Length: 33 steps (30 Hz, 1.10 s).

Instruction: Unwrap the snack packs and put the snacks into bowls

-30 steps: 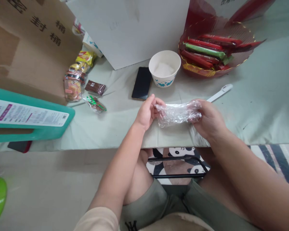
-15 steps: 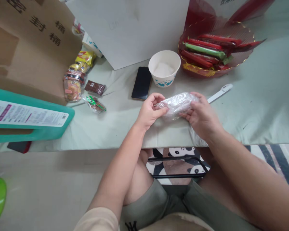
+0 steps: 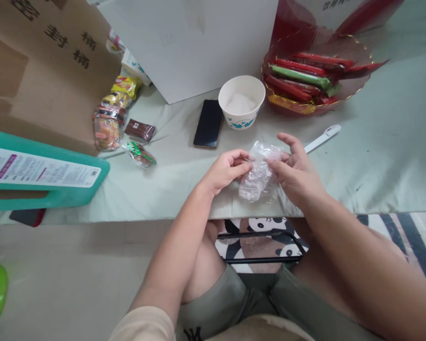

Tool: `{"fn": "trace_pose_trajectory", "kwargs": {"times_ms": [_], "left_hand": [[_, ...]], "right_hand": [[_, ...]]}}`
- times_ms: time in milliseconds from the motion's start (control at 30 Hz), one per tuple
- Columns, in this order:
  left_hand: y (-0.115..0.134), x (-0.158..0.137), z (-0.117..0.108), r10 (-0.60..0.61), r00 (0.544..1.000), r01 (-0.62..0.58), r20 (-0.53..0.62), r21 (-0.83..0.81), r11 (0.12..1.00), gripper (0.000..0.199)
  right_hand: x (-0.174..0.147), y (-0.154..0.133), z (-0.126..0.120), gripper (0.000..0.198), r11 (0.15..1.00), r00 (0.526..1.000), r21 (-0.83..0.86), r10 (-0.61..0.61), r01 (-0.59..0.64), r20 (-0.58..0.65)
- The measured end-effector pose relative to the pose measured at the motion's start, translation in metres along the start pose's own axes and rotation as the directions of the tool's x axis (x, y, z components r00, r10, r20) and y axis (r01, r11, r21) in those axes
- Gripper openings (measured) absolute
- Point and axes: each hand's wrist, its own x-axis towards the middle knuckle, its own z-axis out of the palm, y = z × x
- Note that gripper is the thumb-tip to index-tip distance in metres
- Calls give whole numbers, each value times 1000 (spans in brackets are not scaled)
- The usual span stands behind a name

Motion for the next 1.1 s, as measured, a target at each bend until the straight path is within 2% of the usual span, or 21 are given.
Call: {"fn": "trace_pose_trajectory", "kwargs": {"times_ms": [100, 267, 367, 533, 667, 733, 800, 900, 1000, 1100], "left_hand": [[-1, -1, -1, 7, 1000, -7, -13, -14, 1000, 30], [0, -3, 0, -50, 995, 52, 89, -15, 999, 34], [0, -3, 1, -47, 995, 45, 90, 30, 999, 38], [0, -3, 2, 11, 999, -13, 41, 39, 999, 31], [0, -4, 1, -27, 998, 25, 54, 41, 999, 28], [1, -4, 0, -29, 998, 29, 58, 7, 1000, 27], [1, -4, 0, -10, 999, 13, 52, -54, 998, 26], [2, -4, -1, 7, 999, 0, 52, -135, 991, 23], [3, -2, -2, 14, 999, -9, 32, -162, 987, 13], [5, 0, -3, 11, 1000, -14, -14, -188, 982, 10]], "right_hand": [[-1, 0, 0, 58, 998, 996, -55, 32, -27, 79], [-1, 1, -2, 31, 984, 987, -179, 27, 2, 160], [-1, 0, -1, 28, 978, 984, -206, 4, 34, 178], [0, 3, -1, 34, 956, 979, -291, 30, 31, 201], [-1, 6, -1, 22, 900, 986, -436, 57, 16, 154], [-1, 6, 0, 22, 916, 985, -401, 68, 2, 161], [-1, 5, 2, 25, 959, 986, -284, 34, 15, 166], [-1, 3, 6, 25, 992, 994, -121, -30, 42, 104], [1, 2, 8, 25, 999, 998, -43, -29, 31, 54], [2, 4, 6, 12, 999, 998, -11, -38, 39, 40]]}}
